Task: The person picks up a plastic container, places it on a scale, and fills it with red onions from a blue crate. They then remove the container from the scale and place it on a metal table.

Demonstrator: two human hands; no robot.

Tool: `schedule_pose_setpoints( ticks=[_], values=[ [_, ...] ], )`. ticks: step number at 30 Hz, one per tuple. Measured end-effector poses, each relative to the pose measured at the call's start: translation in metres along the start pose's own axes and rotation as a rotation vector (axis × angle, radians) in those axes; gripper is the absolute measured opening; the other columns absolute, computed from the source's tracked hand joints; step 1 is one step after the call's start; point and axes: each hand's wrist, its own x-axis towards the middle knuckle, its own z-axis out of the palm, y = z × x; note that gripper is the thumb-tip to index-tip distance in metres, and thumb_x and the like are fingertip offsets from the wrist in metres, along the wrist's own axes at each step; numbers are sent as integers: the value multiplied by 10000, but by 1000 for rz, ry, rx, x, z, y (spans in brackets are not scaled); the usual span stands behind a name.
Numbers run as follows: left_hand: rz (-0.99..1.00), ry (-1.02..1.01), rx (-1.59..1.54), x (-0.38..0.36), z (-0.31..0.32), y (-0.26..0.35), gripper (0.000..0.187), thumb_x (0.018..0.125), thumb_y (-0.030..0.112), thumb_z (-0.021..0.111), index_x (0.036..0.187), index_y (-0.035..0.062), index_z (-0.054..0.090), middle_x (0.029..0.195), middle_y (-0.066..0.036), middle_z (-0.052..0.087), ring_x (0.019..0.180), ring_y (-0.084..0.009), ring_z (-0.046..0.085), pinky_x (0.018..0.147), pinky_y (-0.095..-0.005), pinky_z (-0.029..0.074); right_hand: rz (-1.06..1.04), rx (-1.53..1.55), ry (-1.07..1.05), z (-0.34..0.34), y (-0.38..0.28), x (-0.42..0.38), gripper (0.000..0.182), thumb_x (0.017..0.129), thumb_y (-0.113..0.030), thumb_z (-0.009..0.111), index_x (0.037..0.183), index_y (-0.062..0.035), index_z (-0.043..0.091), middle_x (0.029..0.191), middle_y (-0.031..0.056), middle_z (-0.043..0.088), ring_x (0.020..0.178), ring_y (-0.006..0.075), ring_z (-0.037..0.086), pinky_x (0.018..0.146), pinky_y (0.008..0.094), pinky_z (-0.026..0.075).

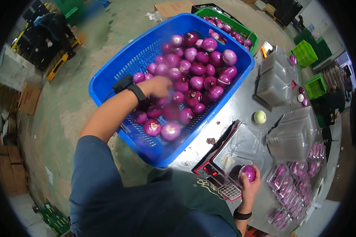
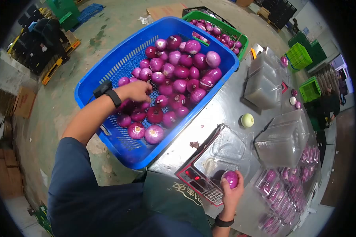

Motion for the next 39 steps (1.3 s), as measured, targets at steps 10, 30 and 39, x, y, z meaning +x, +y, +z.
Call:
schedule_pose_setpoints(
  ticks=[10, 30, 39],
  values=[
    [52, -131, 190, 35, 110, 23, 918, 606, 445, 943, 1288, -6, 525, 1099, -256, 688, 1062, -411, 670, 939, -461, 538, 98, 356, 133, 10, -15, 0, 546, 888, -276, 694, 1356, -27, 563, 1175, 122, 637, 1031, 233, 650, 795, 374, 588],
    [81, -70, 439, 28, 120, 40, 810, 659, 215, 869, 1401, 268, 549, 1210, -250, 617, 1077, -407, 654, 902, -443, 575, 75, 772, 62, -14, 18, 6, 496, 922, -388, 656, 1282, -58, 567, 1107, 104, 666, 968, 277, 698, 688, 470, 602],
    [-130, -13, -864, -30, -4, 46, 849, 701, 143, 840, 1431, 27, 423, 1072, -131, 668, 865, -217, 679, 691, -336, 580, 50, 918, 91, -40, 27, 8, 486, 960, -422, 642, 1301, -81, 583, 1162, 121, 686, 1055, 324, 694, 750, 473, 596]
  ],
)
